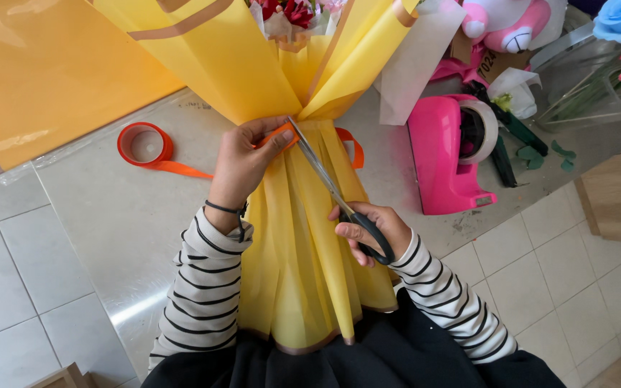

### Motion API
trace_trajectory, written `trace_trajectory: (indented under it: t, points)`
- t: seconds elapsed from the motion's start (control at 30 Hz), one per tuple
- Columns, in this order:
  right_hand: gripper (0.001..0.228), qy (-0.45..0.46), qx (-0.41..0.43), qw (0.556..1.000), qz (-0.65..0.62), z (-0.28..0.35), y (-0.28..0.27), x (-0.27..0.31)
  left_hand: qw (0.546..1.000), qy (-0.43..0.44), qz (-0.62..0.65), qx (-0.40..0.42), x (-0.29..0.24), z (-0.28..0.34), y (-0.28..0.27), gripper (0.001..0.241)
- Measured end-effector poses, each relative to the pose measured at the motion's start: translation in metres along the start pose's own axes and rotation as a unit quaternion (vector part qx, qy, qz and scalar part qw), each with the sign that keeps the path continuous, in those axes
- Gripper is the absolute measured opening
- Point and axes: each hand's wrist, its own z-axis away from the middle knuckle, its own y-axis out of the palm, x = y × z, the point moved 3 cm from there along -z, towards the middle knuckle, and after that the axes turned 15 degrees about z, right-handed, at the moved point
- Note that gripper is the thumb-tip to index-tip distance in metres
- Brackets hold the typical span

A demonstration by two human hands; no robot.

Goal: The person prepares a decorative ribbon bow for a bouquet by cutting a length of orange ribbon, forming multiple loops by hand, and securing them with another piece of ribbon and shears.

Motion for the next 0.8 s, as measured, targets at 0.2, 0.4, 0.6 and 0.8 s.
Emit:
trace_trajectory:
  t: [0.2, 0.4, 0.6, 0.8]
  points:
    - [0.026, 0.012, -0.013, 1.000, 0.004, 0.003, 0.001, 0.000, 1.000, -0.005, -0.004, 0.005, -0.004, 0.003, -0.001, 0.040]
    - [0.036, -0.030, -0.150, 0.988, 0.005, 0.016, -0.043, 0.006, 0.996, 0.067, -0.038, -0.043, -0.029, 0.025, -0.021, 0.033]
    - [0.039, 0.054, -0.428, 0.835, 0.342, -0.012, -0.094, -0.040, 0.971, 0.101, -0.092, -0.199, -0.030, 0.054, -0.072, 0.041]
    - [0.050, 0.016, -0.470, 0.740, 0.481, -0.063, -0.102, -0.067, 0.837, 0.145, -0.370, -0.376, -0.009, 0.071, -0.143, 0.039]
